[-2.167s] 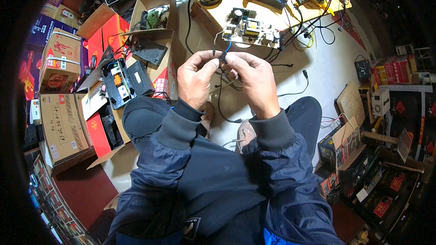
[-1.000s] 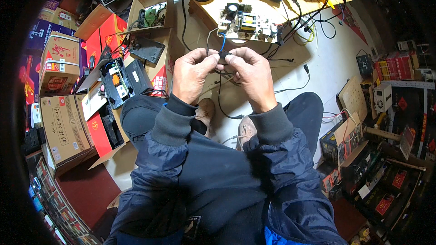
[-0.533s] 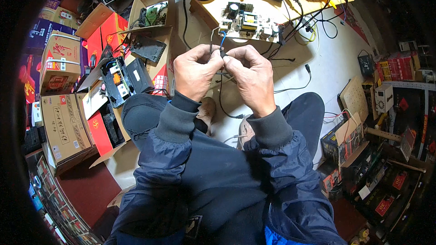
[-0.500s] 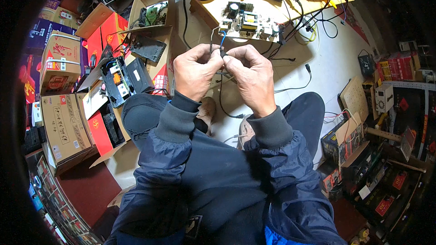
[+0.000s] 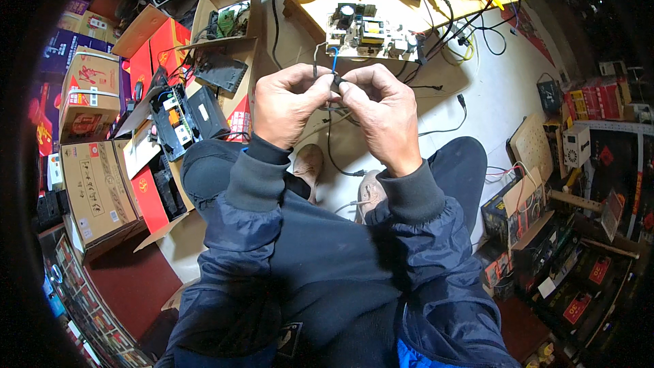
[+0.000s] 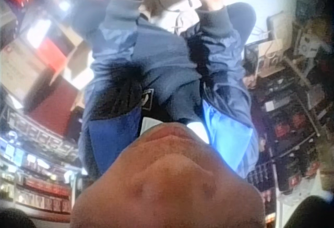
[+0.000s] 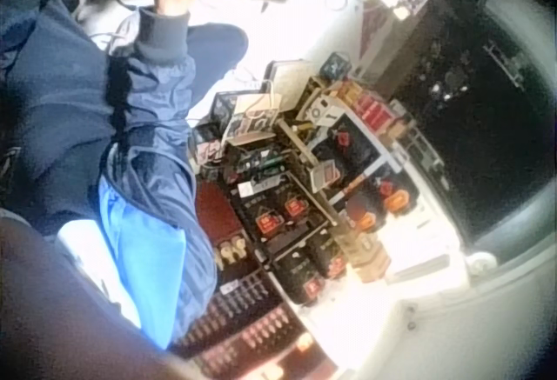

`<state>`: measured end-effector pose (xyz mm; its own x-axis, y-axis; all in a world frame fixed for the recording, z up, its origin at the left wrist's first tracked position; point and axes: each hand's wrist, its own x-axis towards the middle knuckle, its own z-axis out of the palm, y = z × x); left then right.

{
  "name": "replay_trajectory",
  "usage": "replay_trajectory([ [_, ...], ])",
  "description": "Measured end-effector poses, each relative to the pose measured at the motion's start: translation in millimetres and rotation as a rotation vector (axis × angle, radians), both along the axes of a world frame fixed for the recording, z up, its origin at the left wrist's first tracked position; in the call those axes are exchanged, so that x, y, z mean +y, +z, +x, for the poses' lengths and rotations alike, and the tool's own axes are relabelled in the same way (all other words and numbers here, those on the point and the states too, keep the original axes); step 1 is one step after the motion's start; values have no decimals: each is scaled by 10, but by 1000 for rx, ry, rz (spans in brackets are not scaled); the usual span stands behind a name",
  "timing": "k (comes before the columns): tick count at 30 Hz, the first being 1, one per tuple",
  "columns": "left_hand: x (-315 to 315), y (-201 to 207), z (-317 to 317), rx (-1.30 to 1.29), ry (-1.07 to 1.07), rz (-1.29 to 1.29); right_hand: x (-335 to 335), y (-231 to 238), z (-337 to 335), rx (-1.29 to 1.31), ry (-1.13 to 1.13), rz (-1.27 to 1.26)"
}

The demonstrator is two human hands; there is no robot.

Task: The person sits on the floor and works on small electronic components, stripping wires and connecting them to a circuit board. They handle a black plastic housing and place it into a cardboard box with other parts.

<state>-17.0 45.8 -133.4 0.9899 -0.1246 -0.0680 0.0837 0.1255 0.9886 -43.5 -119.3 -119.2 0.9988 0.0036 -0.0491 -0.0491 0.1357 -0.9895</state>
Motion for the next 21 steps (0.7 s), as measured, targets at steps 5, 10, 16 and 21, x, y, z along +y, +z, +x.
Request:
replay_trajectory([
  [5, 20, 22, 8, 42, -39, -68, -44, -2, -4, 1, 3, -2],
  [10, 7, -4, 8, -29, -23, 97, -37, -5, -19, -10, -4, -32],
  [16, -32, -28, 5, -93, 42, 153, -11, 24, -35, 22, -8, -14],
  [21, -92, -35, 5, -153, 148, 118, 32, 21, -44, 13, -9, 24],
])
